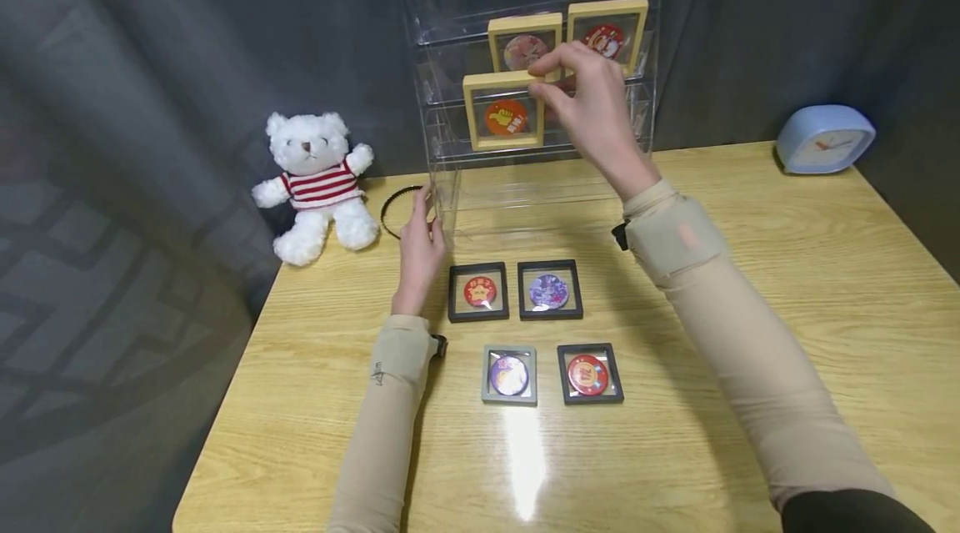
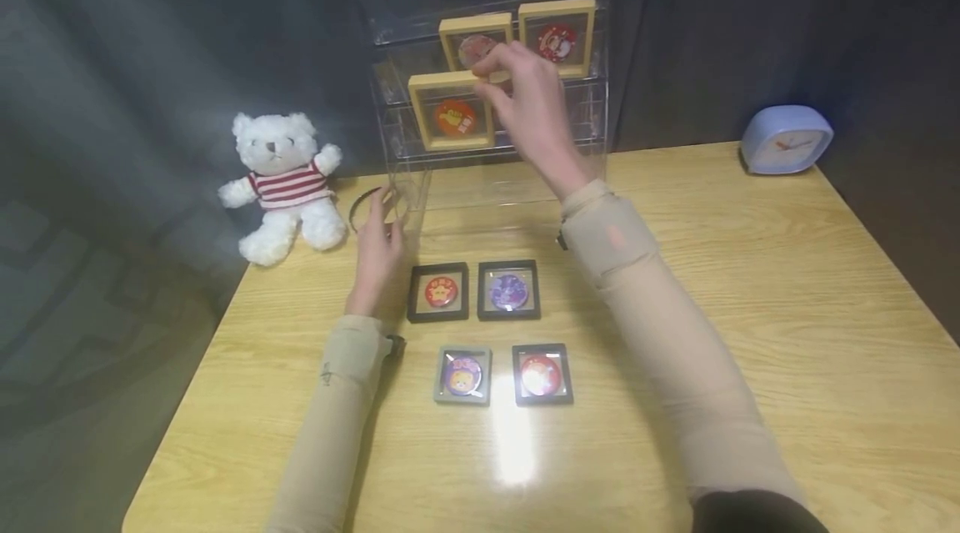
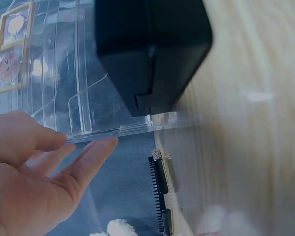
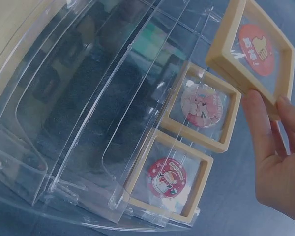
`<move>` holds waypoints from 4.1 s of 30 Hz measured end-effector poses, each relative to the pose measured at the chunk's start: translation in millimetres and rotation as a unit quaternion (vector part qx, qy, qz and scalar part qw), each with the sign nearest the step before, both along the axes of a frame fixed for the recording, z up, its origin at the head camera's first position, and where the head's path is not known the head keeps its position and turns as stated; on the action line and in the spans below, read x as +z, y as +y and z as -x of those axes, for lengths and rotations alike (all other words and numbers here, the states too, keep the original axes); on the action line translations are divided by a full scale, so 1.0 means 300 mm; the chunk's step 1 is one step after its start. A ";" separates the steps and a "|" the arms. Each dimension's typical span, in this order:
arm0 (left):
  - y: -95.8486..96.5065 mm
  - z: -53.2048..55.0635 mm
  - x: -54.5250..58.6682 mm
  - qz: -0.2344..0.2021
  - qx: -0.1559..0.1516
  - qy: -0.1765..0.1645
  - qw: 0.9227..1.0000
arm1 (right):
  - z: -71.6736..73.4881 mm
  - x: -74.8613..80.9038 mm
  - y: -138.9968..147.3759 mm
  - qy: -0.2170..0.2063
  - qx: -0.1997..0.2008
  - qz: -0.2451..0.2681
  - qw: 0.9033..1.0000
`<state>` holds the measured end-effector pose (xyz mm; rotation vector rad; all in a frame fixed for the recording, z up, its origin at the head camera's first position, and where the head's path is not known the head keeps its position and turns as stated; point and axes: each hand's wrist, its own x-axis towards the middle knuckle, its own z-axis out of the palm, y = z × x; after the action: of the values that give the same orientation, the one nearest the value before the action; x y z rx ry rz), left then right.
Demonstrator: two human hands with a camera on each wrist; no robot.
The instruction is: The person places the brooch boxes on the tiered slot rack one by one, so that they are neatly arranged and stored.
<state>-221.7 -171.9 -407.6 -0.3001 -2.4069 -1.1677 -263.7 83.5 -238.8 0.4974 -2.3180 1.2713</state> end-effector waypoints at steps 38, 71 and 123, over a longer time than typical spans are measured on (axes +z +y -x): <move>0.012 0.005 -0.002 -0.004 0.006 -0.011 1.000 | 0.079 0.088 -0.030 0.049 -0.034 0.016 0.998; 0.035 -0.004 0.006 -0.002 0.015 -0.021 1.000 | 0.127 0.153 -0.066 0.093 -0.052 -0.055 0.993; 0.074 -0.027 0.000 -0.004 0.021 -0.030 0.999 | 0.204 0.131 -0.140 0.053 -0.086 -0.084 0.991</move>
<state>-213.5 -149.6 -407.6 -0.2147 -2.4487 -1.1828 -325.0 41.5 -199.6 0.3993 -2.3338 0.9524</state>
